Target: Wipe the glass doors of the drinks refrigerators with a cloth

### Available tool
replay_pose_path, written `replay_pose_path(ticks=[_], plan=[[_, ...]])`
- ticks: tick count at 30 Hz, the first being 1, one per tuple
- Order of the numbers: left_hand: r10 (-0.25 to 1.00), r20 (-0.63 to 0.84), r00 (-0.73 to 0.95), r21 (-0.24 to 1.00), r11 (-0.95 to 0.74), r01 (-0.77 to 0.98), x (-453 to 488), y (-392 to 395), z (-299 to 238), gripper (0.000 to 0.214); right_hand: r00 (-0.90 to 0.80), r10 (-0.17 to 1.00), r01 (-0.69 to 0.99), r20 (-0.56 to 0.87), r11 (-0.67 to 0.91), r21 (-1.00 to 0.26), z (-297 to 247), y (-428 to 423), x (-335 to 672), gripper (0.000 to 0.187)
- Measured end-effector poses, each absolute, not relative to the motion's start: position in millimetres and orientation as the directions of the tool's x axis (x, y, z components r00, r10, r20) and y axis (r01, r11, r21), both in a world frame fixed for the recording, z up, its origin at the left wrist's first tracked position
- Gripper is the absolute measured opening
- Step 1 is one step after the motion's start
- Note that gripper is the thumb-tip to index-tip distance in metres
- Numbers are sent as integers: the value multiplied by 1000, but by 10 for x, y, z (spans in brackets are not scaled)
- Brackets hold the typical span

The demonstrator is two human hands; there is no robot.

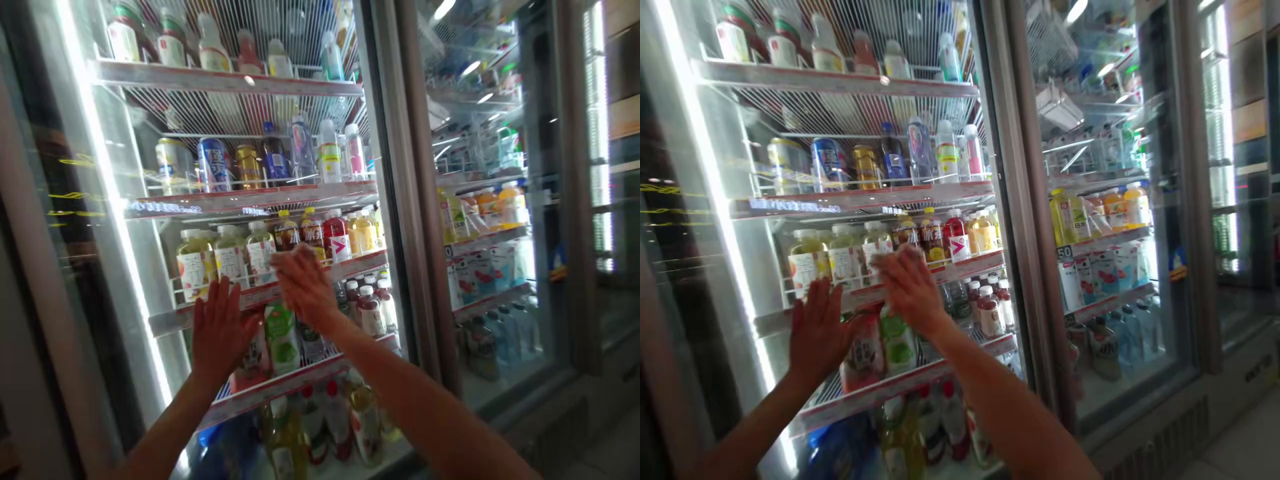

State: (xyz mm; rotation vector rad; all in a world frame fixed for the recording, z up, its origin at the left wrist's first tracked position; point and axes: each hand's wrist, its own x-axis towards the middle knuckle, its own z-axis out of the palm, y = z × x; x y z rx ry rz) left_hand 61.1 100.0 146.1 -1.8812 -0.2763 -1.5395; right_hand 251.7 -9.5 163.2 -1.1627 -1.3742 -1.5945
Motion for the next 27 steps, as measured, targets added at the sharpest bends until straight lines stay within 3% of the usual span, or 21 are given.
replay_pose_path(ticks=[1, 3, 5, 6, 8, 12, 13, 15, 17, 19, 21, 25, 27], plan=[[-243, 932, 270, -357, -744, 565, 627, 994, 1450, 72, -294, 4, 934, 956, -211, 288, 1598, -244, 2803, 39], [-218, 939, 266, -337, -742, 580, 669, 972, 1443, 71, -70, -125, 956, 990, -293, 30, 1571, -508, 3307, 42], [-207, 942, 264, -328, -735, 593, 698, 957, 1443, 71, 99, -294, 942, 951, -279, -185, 1592, -609, 3528, 45], [-207, 942, 264, -328, -732, 597, 704, 955, 1443, 70, 130, -328, 941, 935, -257, -221, 1607, -583, 3497, 47], [-208, 942, 262, -329, -729, 601, 698, 961, 1442, 70, 60, -278, 968, 959, -218, -124, 1624, -430, 3216, 48], [-212, 941, 263, -331, -731, 597, 670, 986, 1436, 72, -285, 81, 943, 955, -155, 295, 1599, -264, 2755, 45], [-213, 941, 262, -332, -732, 595, 669, 989, 1435, 72, -299, 116, 933, 947, -171, 316, 1597, -320, 2819, 45], [-203, 945, 258, -321, -736, 596, 677, 990, 1434, 73, -214, 68, 943, 975, -248, 224, 1617, -508, 3122, 48], [-199, 947, 252, -314, -743, 591, 690, 985, 1438, 73, -31, -121, 955, 992, -295, -6, 1659, -674, 3440, 51], [-192, 949, 249, -305, -755, 581, 702, 975, 1442, 73, 69, -246, 952, 967, -274, -138, 1675, -707, 3528, 55], [-189, 951, 245, -298, -768, 566, 712, 956, 1430, 73, 21, -205, 967, 979, -244, -71, 1612, -622, 3348, 60], [-185, 954, 235, -290, -772, 566, 749, 896, 1309, 71, -261, 155, 938, 953, -193, 288, 1270, -533, 2979, 61], [-184, 952, 243, -294, -768, 569, 778, 871, 1227, 71, -223, 152, 930, 963, -263, 257, 1115, -629, 3100, 59]])
